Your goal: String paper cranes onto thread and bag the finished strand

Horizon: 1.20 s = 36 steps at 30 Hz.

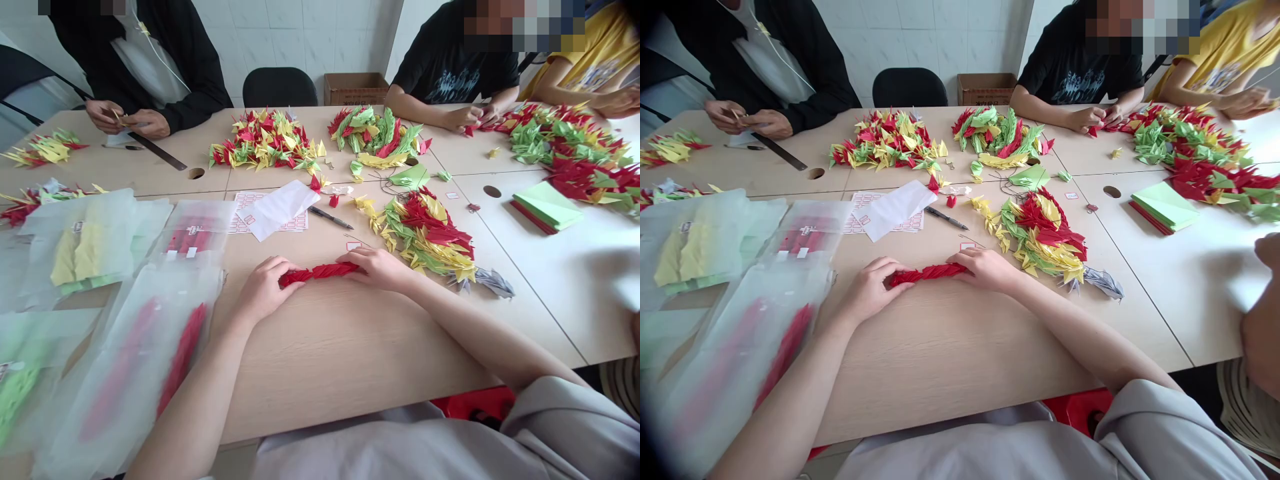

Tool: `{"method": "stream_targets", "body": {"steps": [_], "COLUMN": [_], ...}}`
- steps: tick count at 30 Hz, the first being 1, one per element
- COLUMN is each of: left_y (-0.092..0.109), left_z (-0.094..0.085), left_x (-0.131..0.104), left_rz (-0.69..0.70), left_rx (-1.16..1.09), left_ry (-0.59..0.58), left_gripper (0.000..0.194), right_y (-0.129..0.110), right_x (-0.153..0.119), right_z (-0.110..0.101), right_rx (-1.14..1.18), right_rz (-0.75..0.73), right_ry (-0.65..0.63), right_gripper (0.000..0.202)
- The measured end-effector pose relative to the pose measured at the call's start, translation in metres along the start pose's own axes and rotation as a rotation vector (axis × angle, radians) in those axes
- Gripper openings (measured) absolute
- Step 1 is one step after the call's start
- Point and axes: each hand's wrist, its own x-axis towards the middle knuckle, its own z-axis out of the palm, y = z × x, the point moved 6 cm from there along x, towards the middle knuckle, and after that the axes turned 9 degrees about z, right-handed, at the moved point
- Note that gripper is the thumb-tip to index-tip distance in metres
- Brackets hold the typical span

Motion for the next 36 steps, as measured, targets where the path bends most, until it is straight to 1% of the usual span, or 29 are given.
{"method": "stream_targets", "body": {"steps": [3, 6, 9, 13, 15, 18, 21, 23, 25, 27, 30, 32, 33, 36], "left_y": [-0.001, -0.002, -0.005, -0.009, -0.009, -0.008, -0.008, -0.009, -0.009, -0.009, -0.008, -0.008, -0.008, -0.008], "left_z": [-0.003, -0.004, -0.003, -0.001, -0.001, -0.003, -0.004, -0.005, -0.005, -0.005, -0.004, -0.004, -0.004, -0.003], "left_x": [-0.001, -0.002, -0.002, -0.004, -0.004, -0.005, -0.005, -0.005, -0.005, -0.005, -0.004, -0.003, -0.003, -0.003], "left_rz": [0.0, -0.003, -0.02, -0.051, -0.055, -0.054, -0.057, -0.061, -0.062, -0.059, -0.05, -0.048, -0.051, -0.065], "left_rx": [0.018, 0.034, 0.038, 0.031, 0.03, 0.029, 0.026, 0.027, 0.031, 0.029, 0.014, 0.004, 0.0, -0.003], "left_ry": [-0.005, -0.013, -0.028, -0.045, -0.045, -0.043, -0.047, -0.045, -0.037, -0.03, -0.023, -0.018, -0.016, -0.02], "left_gripper": [0.021, 0.024, 0.028, 0.03, 0.03, 0.029, 0.028, 0.028, 0.027, 0.027, 0.026, 0.025, 0.025, 0.025], "right_y": [0.018, 0.03, 0.029, 0.024, 0.022, 0.025, 0.039, 0.046, 0.048, 0.045, 0.032, 0.02, 0.013, -0.007], "right_x": [-0.015, -0.027, -0.031, -0.029, -0.028, -0.03, -0.039, -0.047, -0.054, -0.056, -0.048, -0.035, -0.028, -0.008], "right_z": [-0.011, -0.023, -0.037, -0.056, -0.055, -0.045, -0.043, -0.048, -0.057, -0.067, -0.08, -0.076, -0.068, -0.035], "right_rx": [0.011, 0.043, 0.038, 0.002, -0.018, -0.031, -0.053, -0.074, -0.093, -0.113, -0.105, -0.063, -0.04, -0.005], "right_rz": [0.065, 0.133, 0.156, 0.23, 0.214, 0.199, 0.302, 0.358, 0.371, 0.349, 0.325, 0.303, 0.274, 0.138], "right_ry": [-0.007, -0.012, -0.044, -0.029, -0.053, -0.122, -0.14, -0.139, -0.149, -0.136, -0.042, 0.007, -0.002, -0.046], "right_gripper": [0.028, 0.034, 0.043, 0.05, 0.052, 0.049, 0.044, 0.042, 0.043, 0.042, 0.035, 0.031, 0.032, 0.04]}}
